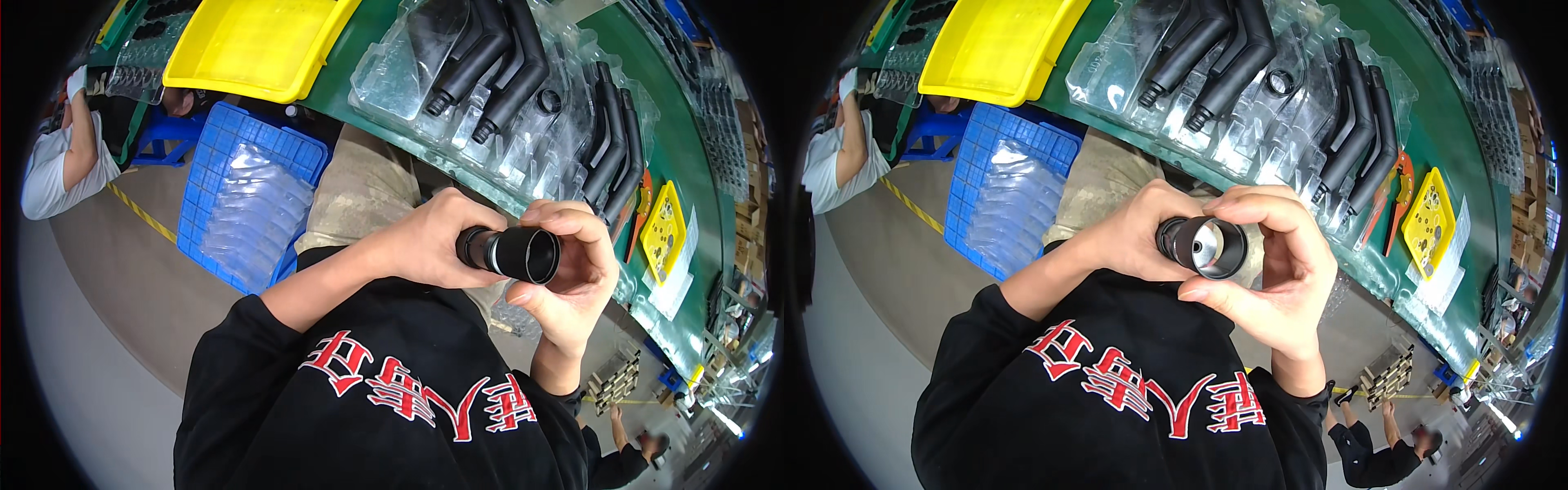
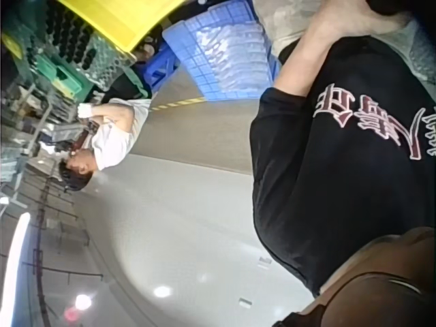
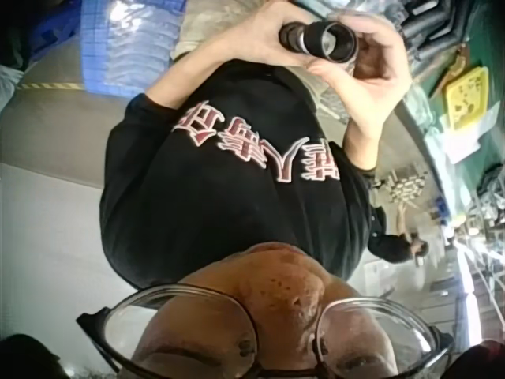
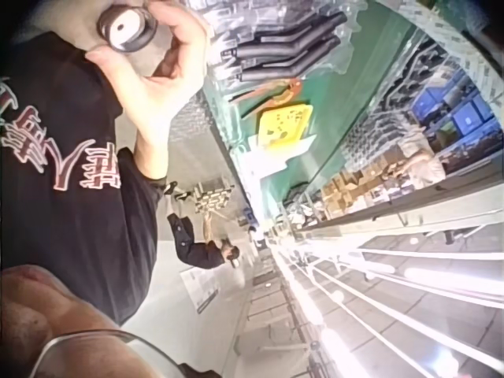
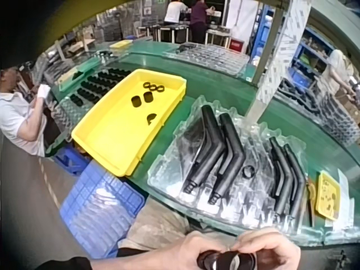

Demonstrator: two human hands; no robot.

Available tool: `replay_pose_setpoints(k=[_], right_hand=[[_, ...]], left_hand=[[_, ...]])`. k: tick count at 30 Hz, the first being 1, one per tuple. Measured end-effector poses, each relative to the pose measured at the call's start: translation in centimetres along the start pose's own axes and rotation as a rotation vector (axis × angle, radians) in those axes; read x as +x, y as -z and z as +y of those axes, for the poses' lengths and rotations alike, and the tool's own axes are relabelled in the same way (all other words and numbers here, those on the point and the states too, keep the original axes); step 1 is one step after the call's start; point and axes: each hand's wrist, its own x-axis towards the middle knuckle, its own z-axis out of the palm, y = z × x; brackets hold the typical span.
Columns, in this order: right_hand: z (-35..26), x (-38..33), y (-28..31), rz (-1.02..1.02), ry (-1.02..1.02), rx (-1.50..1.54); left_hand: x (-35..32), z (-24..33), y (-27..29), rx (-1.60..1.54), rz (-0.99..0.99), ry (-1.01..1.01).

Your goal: Assemble small mechanical bracket components and gaskets at an industrial workbench.

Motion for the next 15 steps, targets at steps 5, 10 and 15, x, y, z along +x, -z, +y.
replay_pose_setpoints(k=[5,10,15], right_hand=[[0.04,0.00,-0.03,-0.017,-0.006,-0.039],[0.26,-0.10,-0.11,-0.012,-0.007,-0.029],[0.18,0.09,-0.13,-0.027,-0.016,-0.039]], left_hand=[[-0.09,-0.22,-0.01,0.002,-0.010,0.009],[-0.06,-0.31,-0.25,-0.005,0.029,-0.007],[-0.07,-0.44,-0.26,-0.010,0.024,-0.016]])
